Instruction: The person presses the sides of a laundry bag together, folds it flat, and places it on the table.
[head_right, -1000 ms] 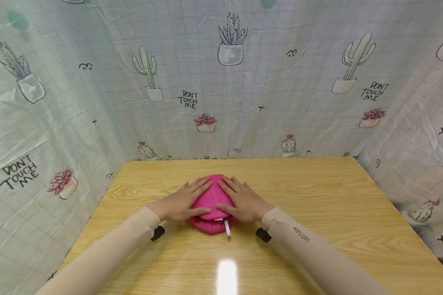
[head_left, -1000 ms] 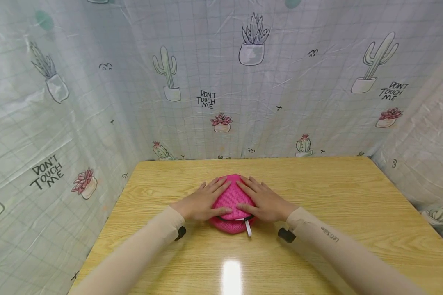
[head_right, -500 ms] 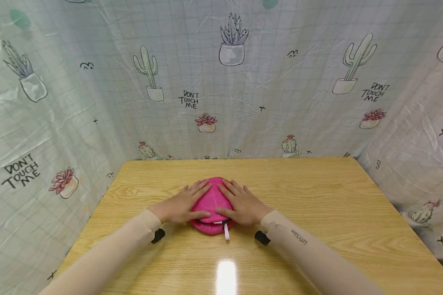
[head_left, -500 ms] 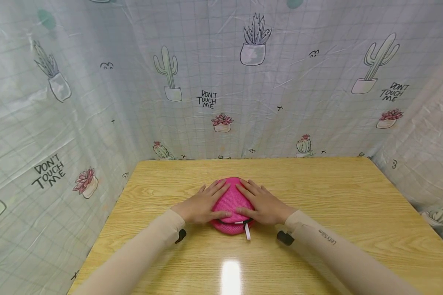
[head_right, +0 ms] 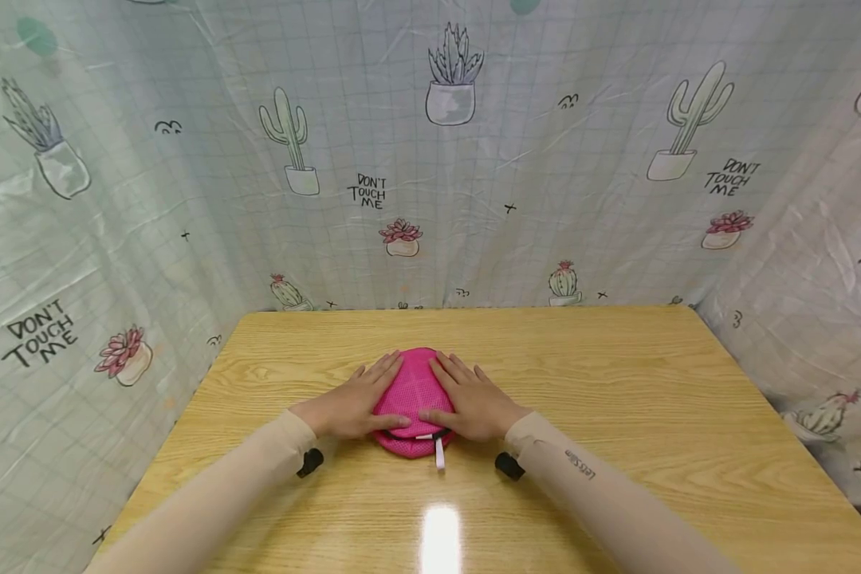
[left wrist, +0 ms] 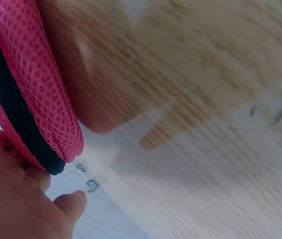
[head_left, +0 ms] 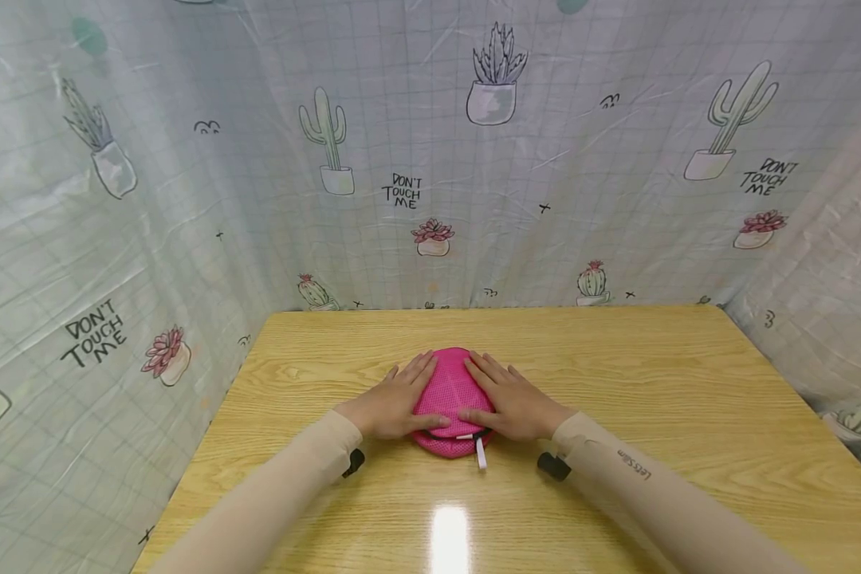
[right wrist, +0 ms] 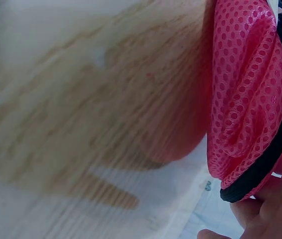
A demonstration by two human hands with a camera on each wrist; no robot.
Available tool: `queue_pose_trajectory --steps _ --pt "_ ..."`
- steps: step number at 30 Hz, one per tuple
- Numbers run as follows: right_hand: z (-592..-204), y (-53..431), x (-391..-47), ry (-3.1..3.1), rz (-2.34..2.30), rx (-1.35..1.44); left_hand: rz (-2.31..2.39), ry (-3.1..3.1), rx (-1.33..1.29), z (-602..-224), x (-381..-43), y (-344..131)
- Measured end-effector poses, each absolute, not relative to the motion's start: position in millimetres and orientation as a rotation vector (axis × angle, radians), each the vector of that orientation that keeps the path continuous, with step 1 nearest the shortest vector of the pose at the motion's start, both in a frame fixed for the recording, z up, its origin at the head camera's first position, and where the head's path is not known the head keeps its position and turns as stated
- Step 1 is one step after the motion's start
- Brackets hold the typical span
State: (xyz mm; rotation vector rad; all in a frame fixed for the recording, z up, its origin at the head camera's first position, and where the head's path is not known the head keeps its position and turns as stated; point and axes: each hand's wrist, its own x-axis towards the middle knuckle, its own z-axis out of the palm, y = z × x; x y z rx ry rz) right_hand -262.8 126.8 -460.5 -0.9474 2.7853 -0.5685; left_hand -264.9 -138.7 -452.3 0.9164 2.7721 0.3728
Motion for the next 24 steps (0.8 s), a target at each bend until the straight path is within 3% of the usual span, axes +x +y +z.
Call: queue_pose_trajectory --steps 24 --pt "-469.6 121.2 -262.9 2.777 -0.477 -0.877 0.386 2.742 0.860 -466.1 -265.4 -134.5"
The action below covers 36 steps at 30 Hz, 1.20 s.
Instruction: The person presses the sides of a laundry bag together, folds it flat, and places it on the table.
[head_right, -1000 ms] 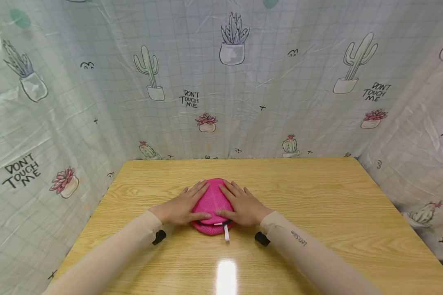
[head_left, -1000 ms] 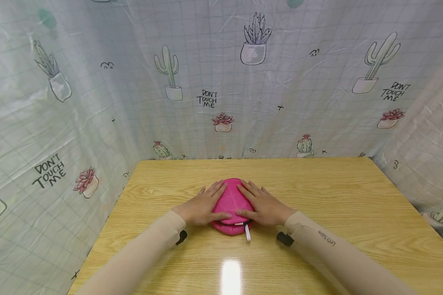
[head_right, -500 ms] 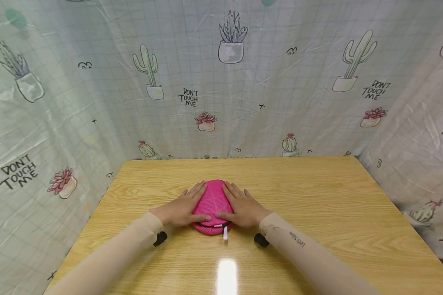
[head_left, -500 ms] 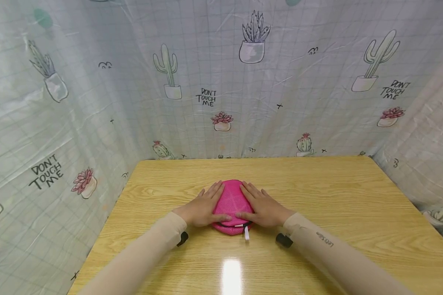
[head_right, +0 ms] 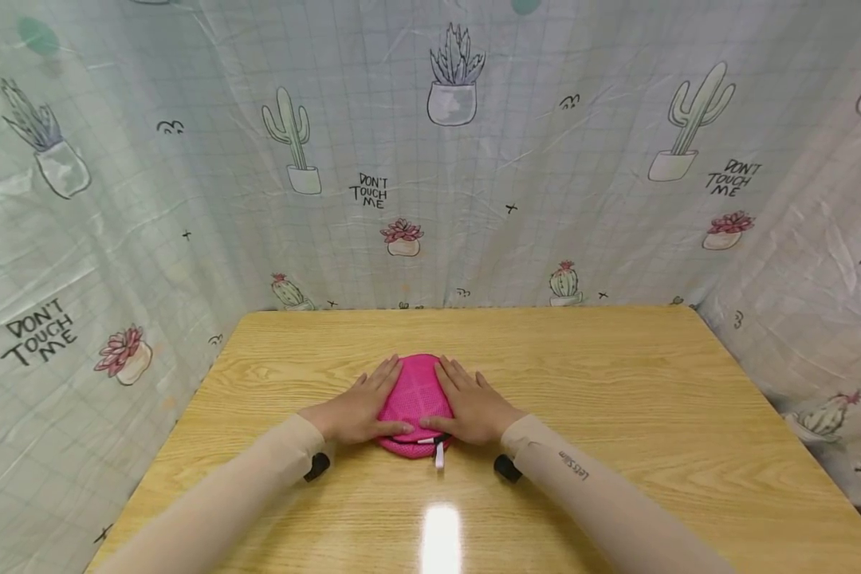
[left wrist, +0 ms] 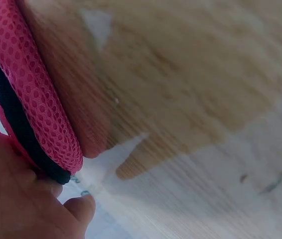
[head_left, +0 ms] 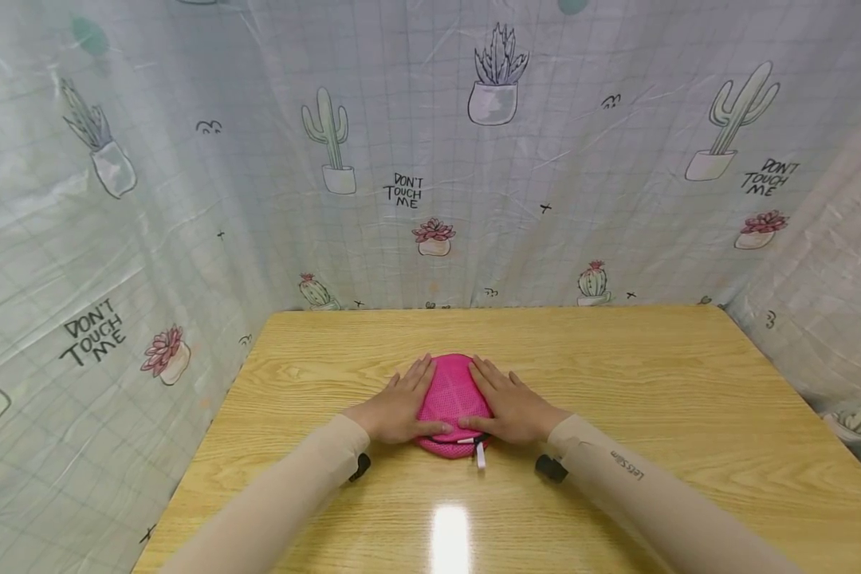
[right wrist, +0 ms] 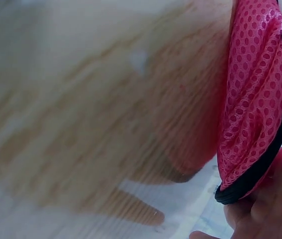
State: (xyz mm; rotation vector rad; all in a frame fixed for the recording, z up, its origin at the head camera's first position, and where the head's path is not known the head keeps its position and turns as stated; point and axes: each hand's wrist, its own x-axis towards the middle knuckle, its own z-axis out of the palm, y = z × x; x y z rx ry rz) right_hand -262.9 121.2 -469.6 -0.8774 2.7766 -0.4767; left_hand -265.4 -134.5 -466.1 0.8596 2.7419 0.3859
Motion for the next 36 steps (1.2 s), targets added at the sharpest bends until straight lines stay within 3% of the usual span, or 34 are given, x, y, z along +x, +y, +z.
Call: queue_pose_trajectory --steps 23,36 --pt "-472.3 121.8 -273.0 2.807 -0.327 -0.858 0.355 2.720 0.843 -469.9 -272.1 -127.5" --pt "-472.6 132.5 -289.7 2.819 -0.325 -0.796 0.281 2.746 0.869 -479.7 -300.1 -114.9"
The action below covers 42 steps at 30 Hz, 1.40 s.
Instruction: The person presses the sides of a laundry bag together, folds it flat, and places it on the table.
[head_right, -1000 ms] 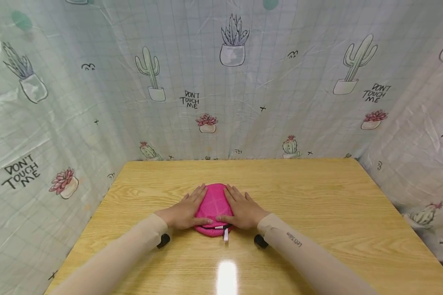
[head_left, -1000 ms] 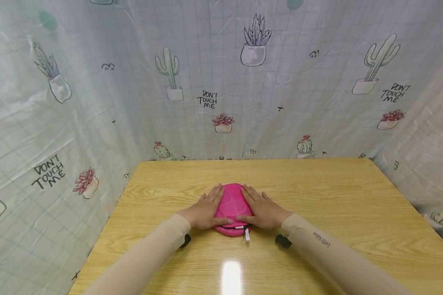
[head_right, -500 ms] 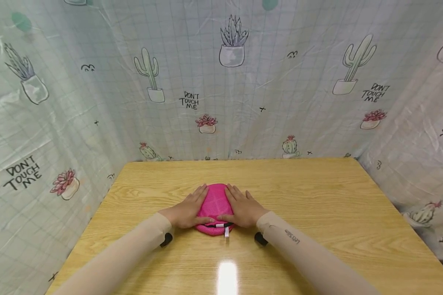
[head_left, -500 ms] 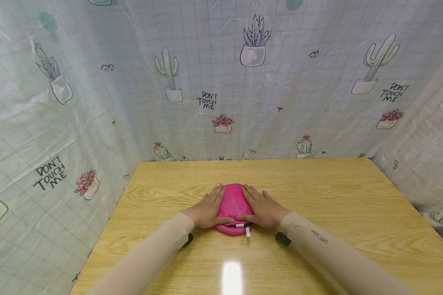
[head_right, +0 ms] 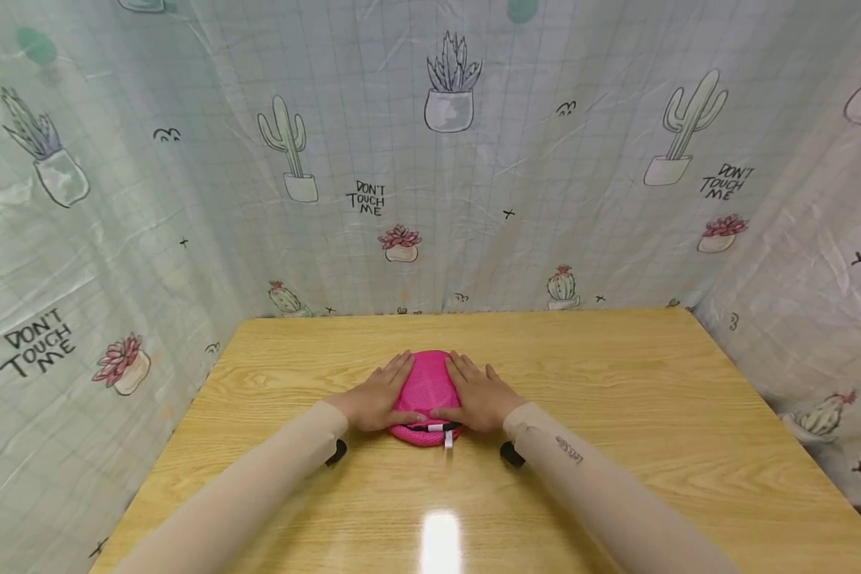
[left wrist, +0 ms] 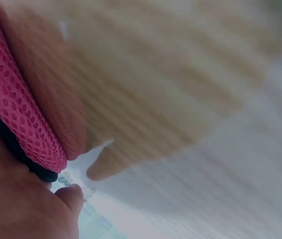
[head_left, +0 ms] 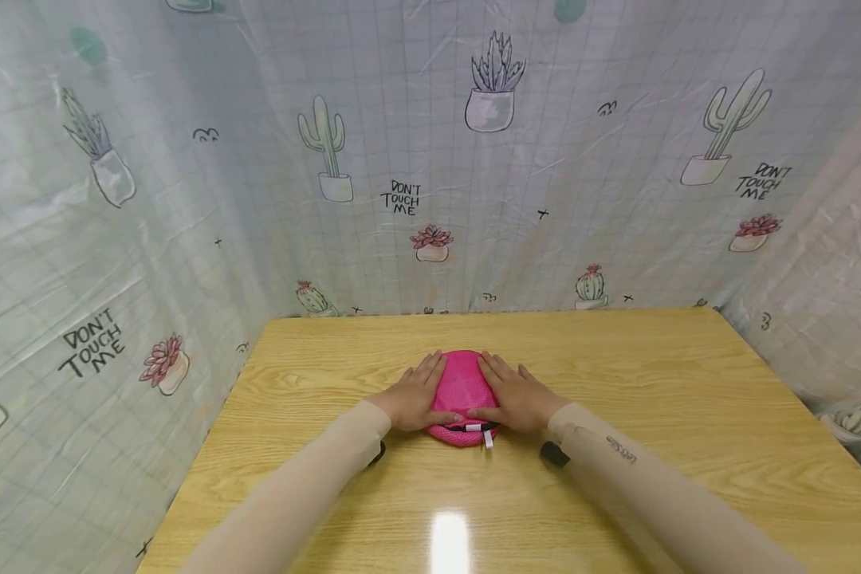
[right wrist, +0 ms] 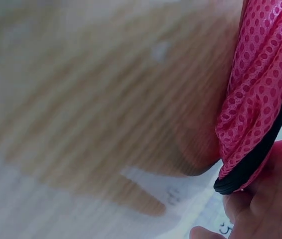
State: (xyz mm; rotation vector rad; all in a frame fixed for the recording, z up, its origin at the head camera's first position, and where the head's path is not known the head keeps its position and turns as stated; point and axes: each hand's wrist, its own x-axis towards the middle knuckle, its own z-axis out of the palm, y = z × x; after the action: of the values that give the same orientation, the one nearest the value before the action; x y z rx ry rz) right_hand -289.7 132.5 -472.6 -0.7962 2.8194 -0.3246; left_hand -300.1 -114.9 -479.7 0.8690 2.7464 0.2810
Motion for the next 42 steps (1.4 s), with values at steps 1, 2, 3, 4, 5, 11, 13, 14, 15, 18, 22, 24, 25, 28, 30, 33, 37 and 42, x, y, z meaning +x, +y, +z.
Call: queue_pose_trajectory --steps 1,2,3,4,5,11,13,14,15,18,22,24,25,28,30,33,37,42 --pt "-471.7 133.7 -290.9 2.819 -0.329 -0.794 0.286 2.748 0.869 -478.8 -301.5 -113.6" --pt "-470.9 135.1 -292.3 2.820 -0.327 -0.790 0.283 2.747 0.867 -477.1 -302.3 -112.0" --pt "-470.1 136.3 -293.6 2.817 -0.330 -0.788 0.287 2.747 0.866 -475.6 -303.2 -110.7" --pt "-469.6 137.7 -295.0 2.815 -0.321 -0.787 0.287 2.747 0.866 -474.1 -304.1 -109.2" --pt "-469.0 138.9 -296.7 2.814 -0.328 -0.789 0.283 2.749 0.867 -472.9 -305.2 -107.7" --pt "-464.6 144.4 -304.7 2.803 -0.340 -0.787 0.286 2.743 0.857 -469.7 -314.3 -101.5" --pt "-463.9 145.8 -307.1 2.801 -0.350 -0.779 0.299 2.745 0.860 -469.9 -317.8 -100.0" --pt "-463.5 146.4 -308.2 2.796 -0.353 -0.771 0.308 2.752 0.872 -472.4 -320.7 -100.0" --pt "-463.3 146.8 -309.5 2.792 -0.360 -0.764 0.309 2.751 0.873 -471.6 -321.9 -99.3" --pt "-462.6 147.0 -313.6 2.779 -0.367 -0.747 0.299 2.750 0.872 -469.3 -326.2 -98.5" --pt "-461.0 145.7 -318.5 2.776 -0.384 -0.728 0.292 2.737 0.843 -461.8 -329.1 -97.4" --pt "-460.7 145.0 -320.4 2.772 -0.388 -0.715 0.300 2.731 0.833 -461.1 -331.2 -97.7" --pt "-460.8 144.8 -321.2 2.771 -0.393 -0.713 0.306 2.726 0.829 -460.7 -331.8 -97.9" --pt "-461.5 144.3 -323.4 2.764 -0.402 -0.702 0.323 2.720 0.824 -459.8 -332.8 -99.0" --pt "-461.6 143.9 -323.8 2.762 -0.415 -0.701 0.326 2.720 0.821 -460.3 -333.4 -99.4" --pt "-461.6 143.1 -325.3 2.757 -0.430 -0.700 0.320 2.725 0.814 -461.4 -335.1 -100.1" --pt "-461.7 143.6 -326.6 2.746 -0.462 -0.708 0.323 2.726 0.808 -459.4 -335.5 -101.5" --pt "-460.6 145.8 -324.6 2.737 -0.538 -0.733 0.300 2.741 0.831 -462.1 -335.7 -104.2"
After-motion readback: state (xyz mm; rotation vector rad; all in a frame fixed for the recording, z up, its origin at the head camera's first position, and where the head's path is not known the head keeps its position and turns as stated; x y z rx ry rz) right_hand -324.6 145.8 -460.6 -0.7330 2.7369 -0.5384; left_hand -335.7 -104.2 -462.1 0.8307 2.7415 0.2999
